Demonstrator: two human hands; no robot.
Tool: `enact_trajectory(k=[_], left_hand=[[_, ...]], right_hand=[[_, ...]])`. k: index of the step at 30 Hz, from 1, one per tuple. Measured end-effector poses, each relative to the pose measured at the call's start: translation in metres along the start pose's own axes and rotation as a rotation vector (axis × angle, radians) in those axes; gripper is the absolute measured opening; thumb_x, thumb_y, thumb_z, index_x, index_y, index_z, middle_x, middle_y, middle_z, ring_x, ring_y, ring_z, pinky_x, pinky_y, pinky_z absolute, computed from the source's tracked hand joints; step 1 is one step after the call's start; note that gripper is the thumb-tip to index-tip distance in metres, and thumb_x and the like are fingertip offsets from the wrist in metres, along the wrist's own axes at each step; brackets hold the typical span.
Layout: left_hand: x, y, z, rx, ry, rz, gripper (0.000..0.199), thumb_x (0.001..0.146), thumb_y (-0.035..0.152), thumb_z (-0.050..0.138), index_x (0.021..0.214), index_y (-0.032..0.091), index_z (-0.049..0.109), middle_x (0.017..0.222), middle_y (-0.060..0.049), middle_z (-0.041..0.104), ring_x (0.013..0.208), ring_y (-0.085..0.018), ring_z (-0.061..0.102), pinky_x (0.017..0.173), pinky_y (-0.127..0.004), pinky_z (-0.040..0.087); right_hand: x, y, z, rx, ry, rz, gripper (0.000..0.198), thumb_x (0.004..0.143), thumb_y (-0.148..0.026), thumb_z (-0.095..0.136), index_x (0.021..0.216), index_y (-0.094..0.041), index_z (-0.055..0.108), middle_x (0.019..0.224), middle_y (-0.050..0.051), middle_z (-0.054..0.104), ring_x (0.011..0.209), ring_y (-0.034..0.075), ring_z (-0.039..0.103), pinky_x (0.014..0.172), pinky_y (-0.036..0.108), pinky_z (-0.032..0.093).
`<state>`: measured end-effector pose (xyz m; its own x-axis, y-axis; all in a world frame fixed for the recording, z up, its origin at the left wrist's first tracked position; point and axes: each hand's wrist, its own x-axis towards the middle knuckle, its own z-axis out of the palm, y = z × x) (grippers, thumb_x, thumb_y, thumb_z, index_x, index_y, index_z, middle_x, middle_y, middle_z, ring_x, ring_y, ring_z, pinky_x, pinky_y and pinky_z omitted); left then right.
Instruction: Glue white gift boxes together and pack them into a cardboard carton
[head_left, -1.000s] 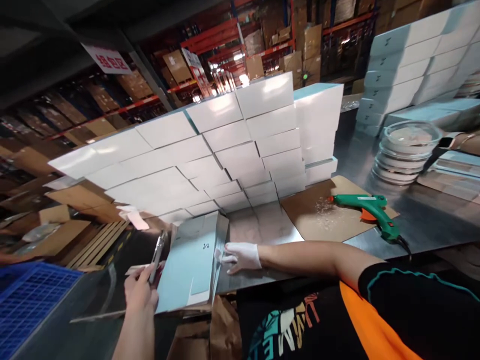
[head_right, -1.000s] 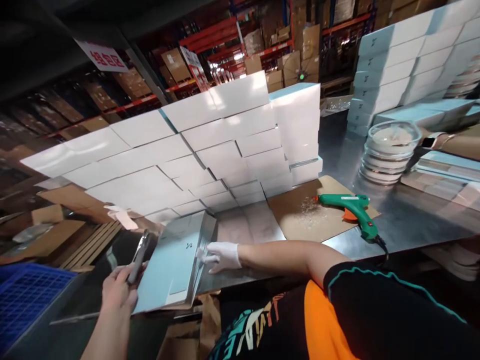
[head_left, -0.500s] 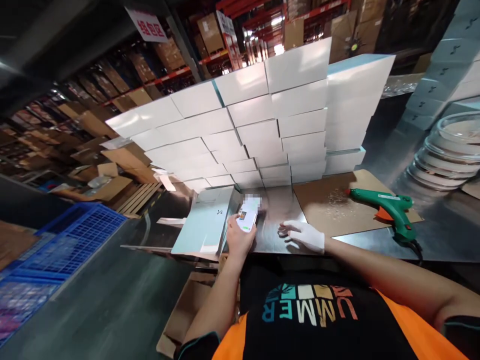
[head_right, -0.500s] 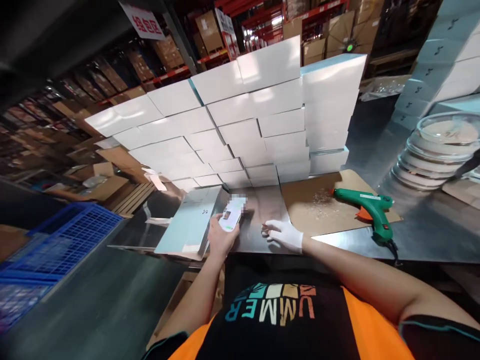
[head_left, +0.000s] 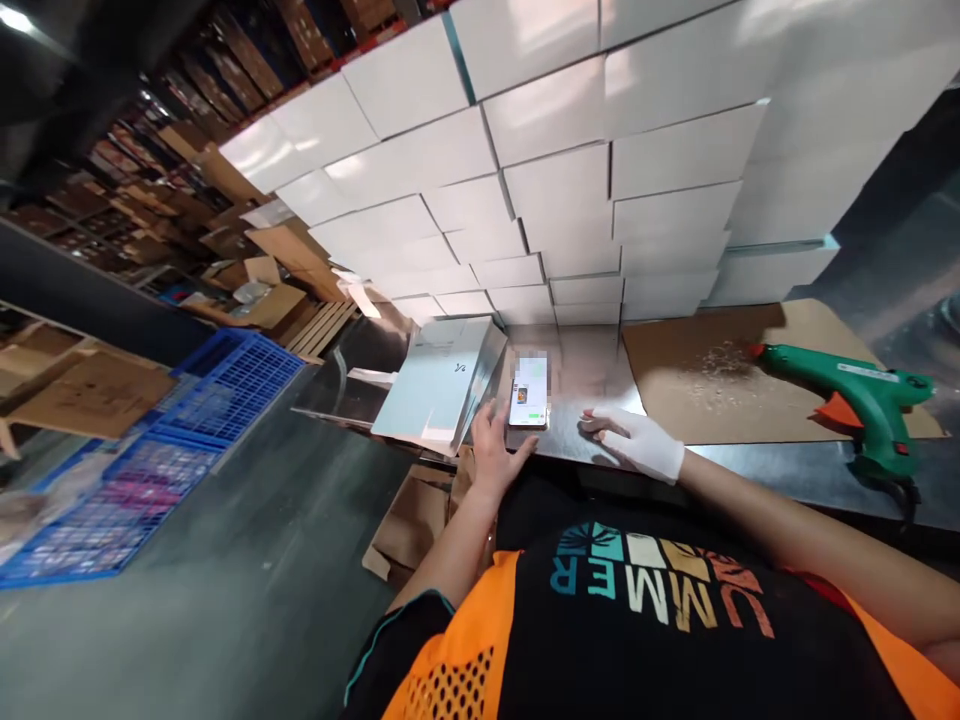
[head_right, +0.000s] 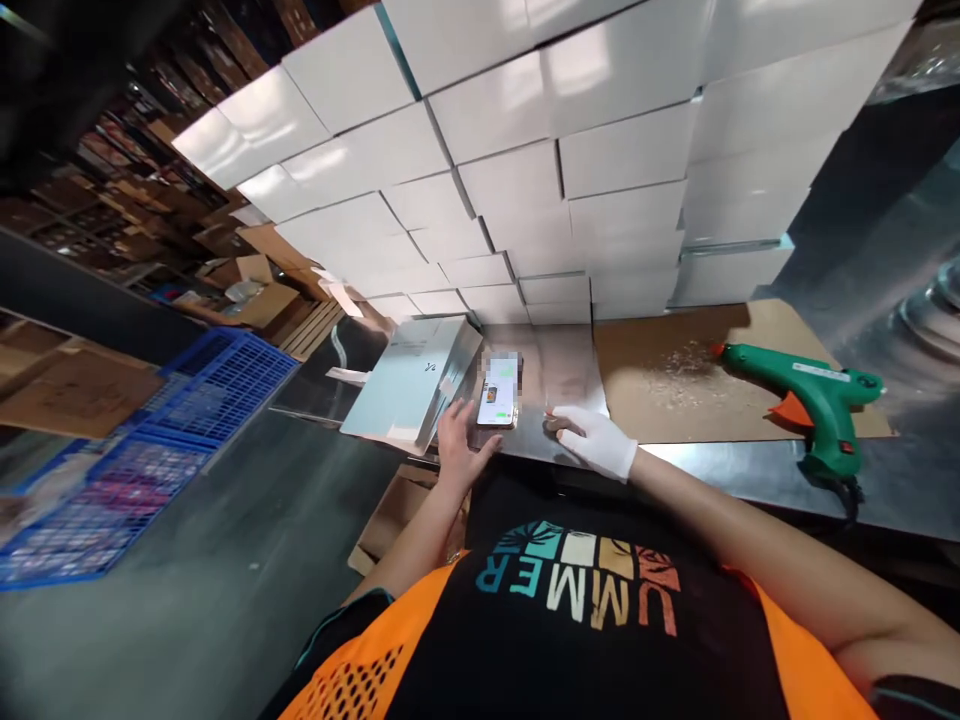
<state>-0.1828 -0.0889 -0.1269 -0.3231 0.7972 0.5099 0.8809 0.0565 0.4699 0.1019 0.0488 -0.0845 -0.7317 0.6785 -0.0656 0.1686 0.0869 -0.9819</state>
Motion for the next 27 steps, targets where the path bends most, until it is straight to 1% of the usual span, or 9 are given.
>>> enact_trajectory(k=[1, 3, 7, 10, 12, 17, 21, 25, 27], left_hand=[[-0.007, -0.005, -0.002, 0.018, 0.000, 0.057, 0.075, 0.095, 0.068, 0.080, 0.150, 0.018, 0.068, 0.159, -0.026, 0.059, 0.151, -0.043, 0.057, 0.128, -0.061, 0.046], [-0.017, -0.011, -0.004, 0.073, -0.003, 0.119, 0.070, 0.097, 0.071, 0.077, 0.145, 0.021, 0.075, 0.161, -0.025, 0.057, 0.153, -0.044, 0.055, 0.127, -0.062, 0.046], [-0.022, -0.010, 0.001, 0.127, 0.027, 0.199, 0.075, 0.096, 0.078, 0.075, 0.146, 0.022, 0.078, 0.167, -0.027, 0.051, 0.157, -0.046, 0.050, 0.129, -0.064, 0.043], [-0.020, -0.009, 0.006, 0.138, 0.031, 0.234, 0.077, 0.097, 0.081, 0.071, 0.148, 0.023, 0.079, 0.170, -0.027, 0.048, 0.159, -0.046, 0.047, 0.129, -0.064, 0.041], [-0.021, -0.010, 0.008, 0.143, 0.017, 0.241, 0.078, 0.097, 0.081, 0.070, 0.150, 0.025, 0.078, 0.171, -0.026, 0.047, 0.159, -0.046, 0.046, 0.130, -0.063, 0.040], [-0.027, -0.012, 0.011, 0.151, -0.028, 0.200, 0.078, 0.096, 0.081, 0.072, 0.152, 0.026, 0.078, 0.171, -0.025, 0.048, 0.160, -0.047, 0.044, 0.130, -0.063, 0.038], [-0.028, -0.008, 0.014, 0.187, -0.052, 0.153, 0.080, 0.093, 0.082, 0.074, 0.150, 0.026, 0.079, 0.170, -0.026, 0.050, 0.159, -0.049, 0.046, 0.128, -0.064, 0.040], [-0.028, -0.006, 0.014, 0.183, -0.042, 0.148, 0.078, 0.091, 0.079, 0.078, 0.149, 0.027, 0.079, 0.170, -0.025, 0.051, 0.158, -0.049, 0.048, 0.127, -0.064, 0.040], [-0.028, -0.006, 0.015, 0.171, -0.040, 0.150, 0.077, 0.092, 0.078, 0.079, 0.149, 0.026, 0.079, 0.170, -0.026, 0.052, 0.158, -0.049, 0.048, 0.128, -0.063, 0.039]], right_hand=[[0.000, -0.001, 0.001, 0.015, 0.003, 0.011, 0.070, 0.088, -0.078, 0.076, 0.127, -0.020, 0.080, 0.149, 0.018, 0.075, 0.146, 0.037, 0.068, 0.135, 0.060, 0.046], [0.000, -0.001, 0.002, 0.085, 0.005, 0.051, 0.072, 0.085, -0.078, 0.078, 0.130, -0.021, 0.079, 0.151, 0.018, 0.074, 0.146, 0.037, 0.068, 0.133, 0.060, 0.048], [-0.003, -0.006, 0.001, 0.215, -0.010, 0.148, 0.078, 0.083, -0.078, 0.082, 0.136, -0.022, 0.076, 0.152, 0.018, 0.073, 0.144, 0.037, 0.068, 0.123, 0.058, 0.057], [-0.006, -0.012, -0.002, 0.257, -0.026, 0.184, 0.083, 0.082, -0.078, 0.084, 0.141, -0.020, 0.074, 0.148, 0.020, 0.074, 0.142, 0.036, 0.068, 0.120, 0.057, 0.059], [-0.006, -0.014, -0.004, 0.251, -0.035, 0.187, 0.083, 0.082, -0.079, 0.083, 0.140, -0.019, 0.074, 0.148, 0.021, 0.074, 0.141, 0.036, 0.069, 0.121, 0.058, 0.058], [-0.006, -0.012, -0.004, 0.183, -0.034, 0.155, 0.071, 0.084, -0.078, 0.081, 0.123, -0.019, 0.081, 0.146, 0.021, 0.074, 0.143, 0.037, 0.067, 0.123, 0.057, 0.056], [-0.008, -0.012, -0.003, 0.187, -0.018, 0.159, 0.067, 0.085, -0.078, 0.080, 0.120, -0.021, 0.083, 0.144, 0.020, 0.076, 0.144, 0.038, 0.067, 0.122, 0.057, 0.057], [-0.010, -0.015, -0.003, 0.202, -0.008, 0.168, 0.065, 0.085, -0.079, 0.082, 0.118, -0.022, 0.083, 0.145, 0.019, 0.076, 0.143, 0.038, 0.068, 0.123, 0.056, 0.056], [-0.010, -0.015, -0.003, 0.206, -0.009, 0.168, 0.067, 0.084, -0.080, 0.083, 0.119, -0.023, 0.083, 0.147, 0.018, 0.075, 0.143, 0.038, 0.069, 0.123, 0.056, 0.057]])
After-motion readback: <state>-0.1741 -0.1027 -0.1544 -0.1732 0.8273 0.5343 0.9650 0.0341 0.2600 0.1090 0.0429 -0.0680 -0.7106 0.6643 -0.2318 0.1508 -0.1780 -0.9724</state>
